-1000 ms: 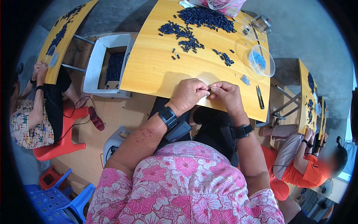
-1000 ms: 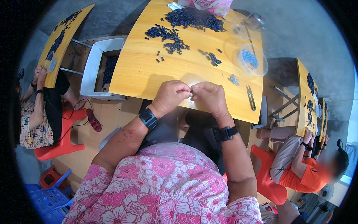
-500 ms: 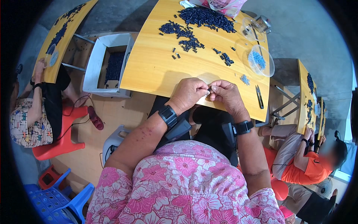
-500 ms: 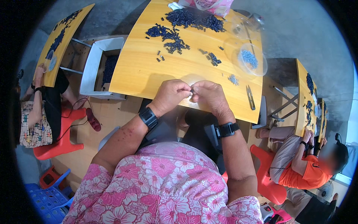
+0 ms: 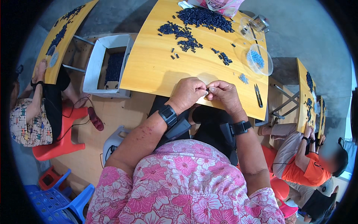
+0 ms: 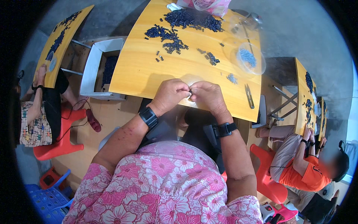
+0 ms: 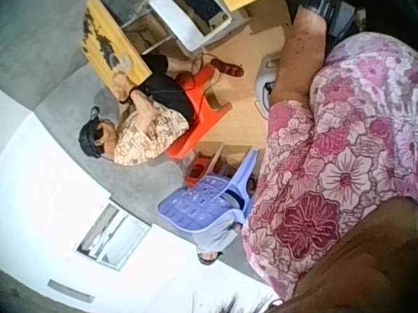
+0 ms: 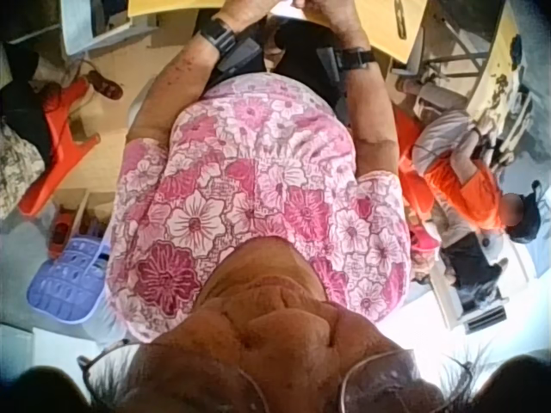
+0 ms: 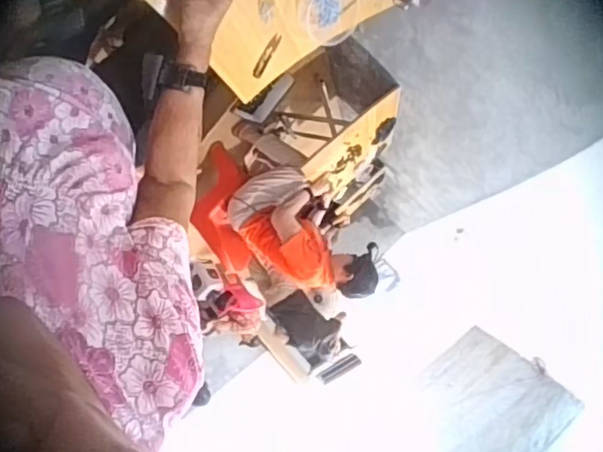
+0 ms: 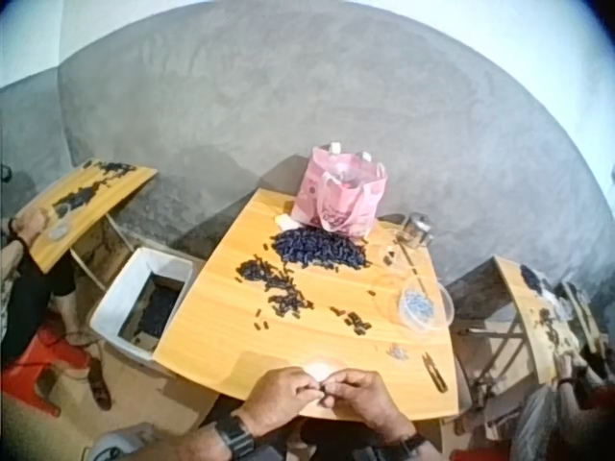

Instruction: The person is assembling small black plastic components by hand at a workbench.

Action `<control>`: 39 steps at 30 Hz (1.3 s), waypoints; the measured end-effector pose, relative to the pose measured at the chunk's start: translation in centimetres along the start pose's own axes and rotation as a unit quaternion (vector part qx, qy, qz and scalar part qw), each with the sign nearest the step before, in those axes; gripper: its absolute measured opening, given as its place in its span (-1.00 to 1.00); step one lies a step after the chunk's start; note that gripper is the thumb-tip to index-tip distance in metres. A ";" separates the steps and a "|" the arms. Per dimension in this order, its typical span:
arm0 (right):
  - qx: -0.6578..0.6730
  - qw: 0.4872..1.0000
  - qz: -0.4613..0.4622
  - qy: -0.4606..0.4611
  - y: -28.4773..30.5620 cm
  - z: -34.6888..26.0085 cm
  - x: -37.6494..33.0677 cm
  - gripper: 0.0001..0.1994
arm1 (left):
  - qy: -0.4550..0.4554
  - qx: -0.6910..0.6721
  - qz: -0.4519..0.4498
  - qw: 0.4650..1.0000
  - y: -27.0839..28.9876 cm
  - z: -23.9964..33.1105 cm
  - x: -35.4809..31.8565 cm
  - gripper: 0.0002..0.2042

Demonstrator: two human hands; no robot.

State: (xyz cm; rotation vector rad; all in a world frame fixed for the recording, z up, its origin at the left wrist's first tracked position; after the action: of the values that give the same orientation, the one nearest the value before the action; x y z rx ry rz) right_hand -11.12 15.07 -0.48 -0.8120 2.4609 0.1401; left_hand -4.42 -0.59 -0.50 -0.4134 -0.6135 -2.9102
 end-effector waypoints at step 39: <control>-0.192 0.916 0.160 0.315 -3.6 -4.7 1.4 -0.78 | -0.055 0.077 -0.012 0.995 -0.5 0.5 -0.5 -0.91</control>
State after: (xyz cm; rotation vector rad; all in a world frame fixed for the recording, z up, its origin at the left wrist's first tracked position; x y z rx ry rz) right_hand -12.10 10.17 3.00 -0.6665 3.2372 0.5782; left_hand -3.90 0.11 -0.39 -0.5521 -0.8588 -2.8505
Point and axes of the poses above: each hand's wrist, its own x-axis towards the middle knuckle, its own y-axis out of the back of the hand, z = x × y, the point moved 4 cm from there along x, towards the middle knuckle, and after that the axes turned 9 degrees about -y, right-handed, at the moved point
